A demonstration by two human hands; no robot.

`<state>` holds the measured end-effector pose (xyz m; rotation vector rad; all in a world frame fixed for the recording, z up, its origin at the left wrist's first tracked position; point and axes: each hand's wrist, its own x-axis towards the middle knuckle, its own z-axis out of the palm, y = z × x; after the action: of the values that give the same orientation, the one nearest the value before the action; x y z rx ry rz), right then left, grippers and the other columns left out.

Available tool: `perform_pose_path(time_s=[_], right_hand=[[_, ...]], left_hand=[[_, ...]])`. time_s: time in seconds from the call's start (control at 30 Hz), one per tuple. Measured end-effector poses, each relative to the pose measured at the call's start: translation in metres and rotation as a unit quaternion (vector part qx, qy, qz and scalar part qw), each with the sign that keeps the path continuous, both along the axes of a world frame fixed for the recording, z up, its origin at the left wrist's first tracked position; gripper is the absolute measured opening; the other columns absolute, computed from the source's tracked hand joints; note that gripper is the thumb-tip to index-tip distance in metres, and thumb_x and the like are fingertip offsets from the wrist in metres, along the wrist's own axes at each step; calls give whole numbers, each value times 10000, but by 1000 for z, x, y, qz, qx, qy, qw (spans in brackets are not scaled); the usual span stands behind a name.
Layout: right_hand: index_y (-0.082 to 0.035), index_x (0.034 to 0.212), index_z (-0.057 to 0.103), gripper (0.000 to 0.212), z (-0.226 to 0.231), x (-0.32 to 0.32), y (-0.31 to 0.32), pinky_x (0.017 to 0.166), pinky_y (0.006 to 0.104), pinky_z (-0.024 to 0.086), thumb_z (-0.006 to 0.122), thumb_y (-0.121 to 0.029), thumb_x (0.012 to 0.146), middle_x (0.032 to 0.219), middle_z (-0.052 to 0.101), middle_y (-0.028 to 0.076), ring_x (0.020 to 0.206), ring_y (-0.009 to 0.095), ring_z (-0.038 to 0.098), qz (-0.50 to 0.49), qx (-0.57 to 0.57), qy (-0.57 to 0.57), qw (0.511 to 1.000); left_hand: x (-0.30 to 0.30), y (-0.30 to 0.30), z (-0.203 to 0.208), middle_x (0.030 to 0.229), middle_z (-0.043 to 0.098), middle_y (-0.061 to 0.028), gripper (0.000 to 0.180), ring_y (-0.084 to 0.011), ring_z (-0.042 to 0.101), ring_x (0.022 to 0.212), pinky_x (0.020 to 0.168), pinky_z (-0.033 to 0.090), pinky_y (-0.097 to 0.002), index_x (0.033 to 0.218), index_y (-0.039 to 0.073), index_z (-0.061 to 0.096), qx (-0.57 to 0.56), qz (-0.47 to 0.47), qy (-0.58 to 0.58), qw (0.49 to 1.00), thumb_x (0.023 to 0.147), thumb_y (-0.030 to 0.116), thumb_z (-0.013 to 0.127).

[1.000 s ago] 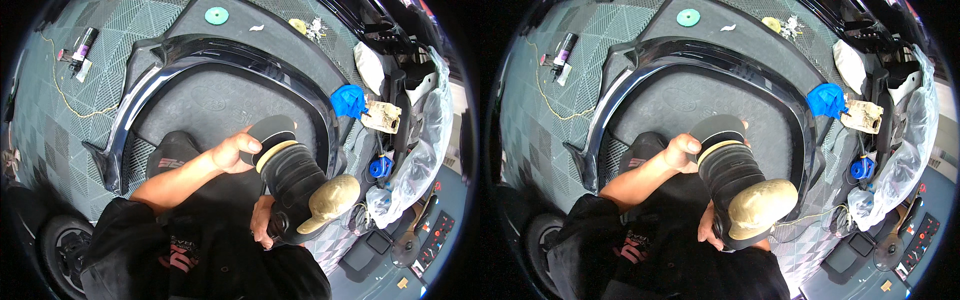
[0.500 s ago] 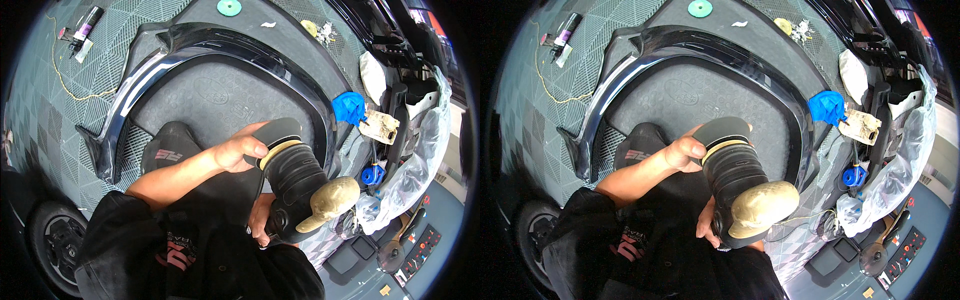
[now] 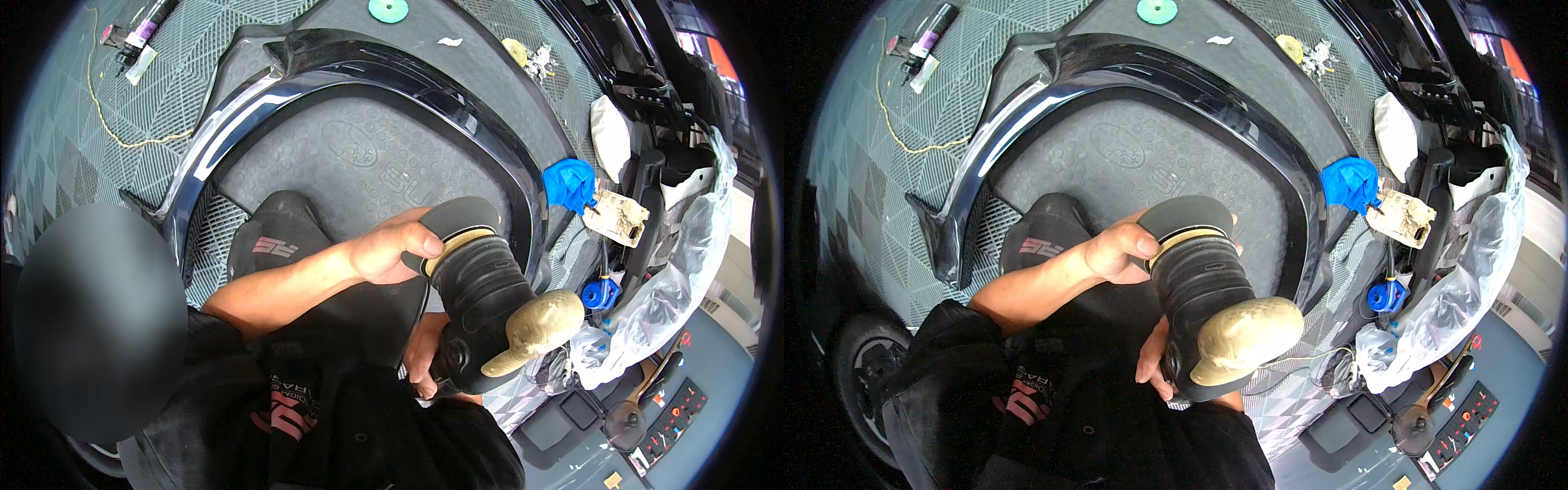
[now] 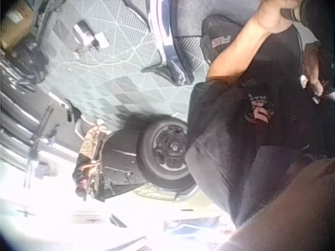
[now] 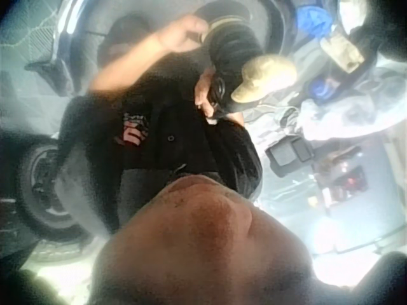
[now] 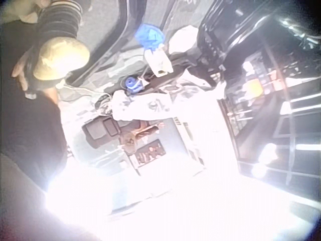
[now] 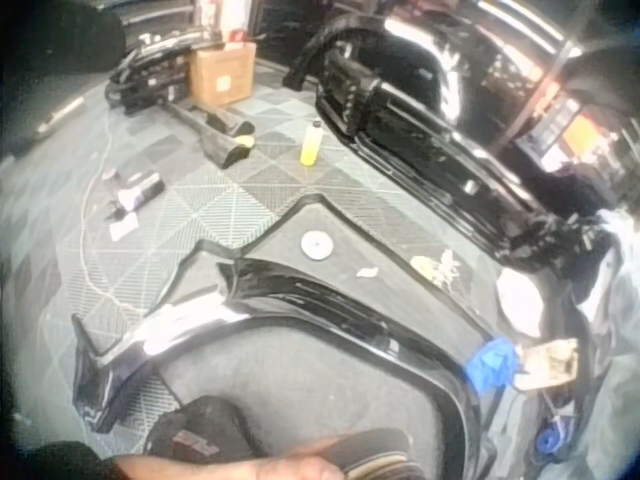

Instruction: The person uses a rotary polisher with a foam pad to buff a detached black car bumper placed on a floor mat. They apply compound from a can, then move the polisher across the bumper surface in overlapping passes, occasionally wiping the surface with a cloth.

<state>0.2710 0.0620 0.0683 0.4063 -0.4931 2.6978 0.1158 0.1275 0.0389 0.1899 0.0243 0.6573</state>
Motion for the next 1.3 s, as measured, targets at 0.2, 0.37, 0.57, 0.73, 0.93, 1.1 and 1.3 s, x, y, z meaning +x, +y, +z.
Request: perform_pose_path(time_s=[0.2,0.37,0.57,0.73,0.93,1.1,1.3], right_hand=[[224,1022,638,1045,18,15,-46,603,352,556,477,-800,881,673,640,273,551,322,667,-185,-139,-188,954],[198,899,664,1003,22,4,-51,475,326,521,399,-769,933,574,615,234,440,274,615,-241,-195,-200,930],[160,934,674,935,17,-1,-47,461,327,519,380,-728,968,527,599,193,423,250,602,-214,-126,-221,943],[146,1229,552,828,-35,-20,-32,554,442,584,447,-642,998,683,644,275,576,363,682,-232,-178,-136,947],[90,1454,328,1068,-49,-4,0,660,551,627,619,-757,871,944,647,303,760,462,714,-271,-245,-353,861],[101,1275,499,858,-70,-8,31,658,476,633,926,-288,641,992,683,285,758,385,723,-192,-67,-625,754],[105,1206,552,804,-92,13,29,685,487,634,930,-338,652,976,705,273,756,397,729,-130,-188,-629,743]], left_hand=[[-43,36,4,1245,619,-184,739,-303,597,1137,1229,317,-441,1404,12,543,-28,155,-260,952,871,514,644],[-165,72,-44,626,574,-51,714,-134,561,526,1168,431,-433,1132,-32,677,-64,344,-192,917,1005,629,439],[-90,71,-26,1569,436,-280,845,-457,423,1455,1180,341,-607,1484,2,510,-154,198,-146,957,1015,682,332],[-10,26,-23,1515,525,-133,551,-208,551,1320,1134,434,-384,1449,-25,518,-74,106,-30,991,1059,364,482],[-73,28,-68,1229,666,-130,609,-194,666,1087,950,547,-388,1426,0,517,-216,56,153,963,1067,489,460],[-204,43,-122,852,724,-127,881,-192,690,663,602,582,-330,1297,-44,628,16,-380,132,915,1022,737,326],[-515,199,-229,1076,747,-140,391,-227,716,901,785,621,-372,1374,88,606,232,-1,700,675,1014,238,587]])
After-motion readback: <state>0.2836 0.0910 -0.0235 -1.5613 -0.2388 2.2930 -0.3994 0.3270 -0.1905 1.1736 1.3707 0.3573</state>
